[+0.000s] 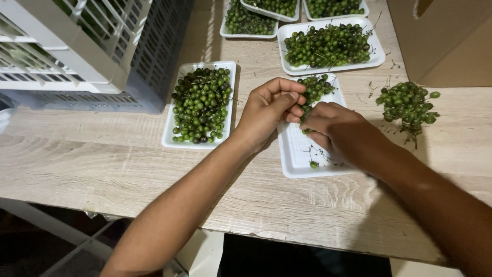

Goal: Sorting small green berries by plucking them from stems and placing them into white trays.

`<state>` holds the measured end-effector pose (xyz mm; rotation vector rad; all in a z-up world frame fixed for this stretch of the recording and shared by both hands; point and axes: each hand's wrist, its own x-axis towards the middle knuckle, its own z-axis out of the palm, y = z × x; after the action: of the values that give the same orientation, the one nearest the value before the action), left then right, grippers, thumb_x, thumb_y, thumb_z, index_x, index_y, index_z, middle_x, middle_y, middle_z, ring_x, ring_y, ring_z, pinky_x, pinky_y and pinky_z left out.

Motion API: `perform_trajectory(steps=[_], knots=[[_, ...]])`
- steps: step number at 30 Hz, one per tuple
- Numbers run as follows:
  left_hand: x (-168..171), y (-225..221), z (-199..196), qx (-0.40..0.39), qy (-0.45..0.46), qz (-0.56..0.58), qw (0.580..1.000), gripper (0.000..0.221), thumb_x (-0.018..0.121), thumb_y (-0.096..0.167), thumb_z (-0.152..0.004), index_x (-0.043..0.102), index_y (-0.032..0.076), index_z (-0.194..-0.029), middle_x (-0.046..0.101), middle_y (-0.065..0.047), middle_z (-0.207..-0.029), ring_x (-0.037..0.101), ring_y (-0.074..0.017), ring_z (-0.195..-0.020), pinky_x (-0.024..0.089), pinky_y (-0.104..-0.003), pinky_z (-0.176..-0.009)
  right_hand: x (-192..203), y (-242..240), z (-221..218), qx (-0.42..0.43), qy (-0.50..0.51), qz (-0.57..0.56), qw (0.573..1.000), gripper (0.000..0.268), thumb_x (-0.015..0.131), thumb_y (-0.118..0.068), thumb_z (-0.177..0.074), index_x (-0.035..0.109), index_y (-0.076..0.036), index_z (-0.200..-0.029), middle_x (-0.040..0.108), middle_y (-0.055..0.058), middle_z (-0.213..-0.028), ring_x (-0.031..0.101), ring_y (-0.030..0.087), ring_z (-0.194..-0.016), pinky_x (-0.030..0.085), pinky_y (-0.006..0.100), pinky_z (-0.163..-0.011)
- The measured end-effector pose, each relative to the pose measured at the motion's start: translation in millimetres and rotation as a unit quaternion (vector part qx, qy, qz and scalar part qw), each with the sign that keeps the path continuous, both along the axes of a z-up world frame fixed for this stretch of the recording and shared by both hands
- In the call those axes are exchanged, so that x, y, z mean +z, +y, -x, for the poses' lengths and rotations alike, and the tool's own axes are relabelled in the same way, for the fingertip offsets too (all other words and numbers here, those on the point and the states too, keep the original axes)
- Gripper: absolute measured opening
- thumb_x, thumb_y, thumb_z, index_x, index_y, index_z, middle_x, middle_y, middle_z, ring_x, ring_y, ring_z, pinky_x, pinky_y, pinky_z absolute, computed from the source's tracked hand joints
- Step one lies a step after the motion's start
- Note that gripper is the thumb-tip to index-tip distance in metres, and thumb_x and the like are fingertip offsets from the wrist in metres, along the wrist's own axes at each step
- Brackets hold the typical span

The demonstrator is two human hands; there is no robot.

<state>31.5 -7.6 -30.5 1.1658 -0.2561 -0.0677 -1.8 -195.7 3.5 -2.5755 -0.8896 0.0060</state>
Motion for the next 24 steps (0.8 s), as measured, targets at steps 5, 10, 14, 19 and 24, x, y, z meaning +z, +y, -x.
perform_trajectory(steps=[5, 10, 14, 19, 24], knots=[[0, 0, 1, -0.006, 0.003, -0.005, 1.000, 0.019, 0.058, -0.001, -0.098, 0.068, -0.007, -0.113, 0.072, -0.018, -0.089, 0.073, -0.0151, -0.073, 0.067, -0.022, -0.062, -2, -4, 0, -0.002, 0.011, -0.045, 0.999, 0.013, 0.065, -0.007, -0.089, 0.073, -0.007, -0.100, 0.069, 0.010, -0.096, 0.073, 0.026, -0.081, 0.062, 0.039, -0.068], [9, 3, 5, -0.113, 0.086, -0.005, 0.990, 0.023, 0.057, 0.007, -0.102, 0.062, 0.000, -0.123, 0.068, -0.013, -0.111, 0.065, -0.0177, -0.099, 0.055, -0.024, -0.087, 10, -15, -5, 0.013, -0.088, -0.157, 0.984, 0.015, 0.072, 0.001, -0.089, 0.070, -0.001, -0.105, 0.070, 0.013, -0.100, 0.071, 0.024, -0.088, 0.067, 0.027, -0.067], [16, 2, 16, -0.204, 0.145, 0.072, 0.966, 0.042, 0.055, 0.028, -0.105, 0.057, -0.006, -0.130, 0.069, -0.027, -0.112, 0.073, -0.0236, -0.096, 0.062, -0.028, -0.092, 16, -14, 3, -0.033, -0.053, -0.196, 0.979, 0.020, 0.072, 0.001, -0.090, 0.071, -0.003, -0.109, 0.069, 0.009, -0.099, 0.070, 0.020, -0.085, 0.064, 0.026, -0.071], [9, 1, 12, -0.242, 0.220, 0.126, 0.936, 0.061, 0.056, 0.042, -0.100, 0.054, -0.009, -0.133, 0.067, -0.033, -0.118, 0.071, -0.0342, -0.104, 0.058, -0.040, -0.099, 15, -13, 3, 0.005, -0.083, -0.160, 0.984, 0.031, 0.071, 0.003, -0.089, 0.065, -0.005, -0.118, 0.074, 0.015, -0.104, 0.076, 0.023, -0.081, 0.069, 0.026, -0.061], [1, 0, 10, -0.235, 0.236, 0.147, 0.931, 0.050, 0.056, 0.040, -0.103, 0.059, -0.008, -0.118, 0.069, -0.031, -0.112, 0.072, -0.0340, -0.100, 0.060, -0.041, -0.096, 15, -13, 2, 0.020, -0.119, -0.143, 0.982, 0.034, 0.072, 0.003, -0.087, 0.065, 0.000, -0.121, 0.072, 0.020, -0.114, 0.075, 0.028, -0.088, 0.069, 0.034, -0.070]])
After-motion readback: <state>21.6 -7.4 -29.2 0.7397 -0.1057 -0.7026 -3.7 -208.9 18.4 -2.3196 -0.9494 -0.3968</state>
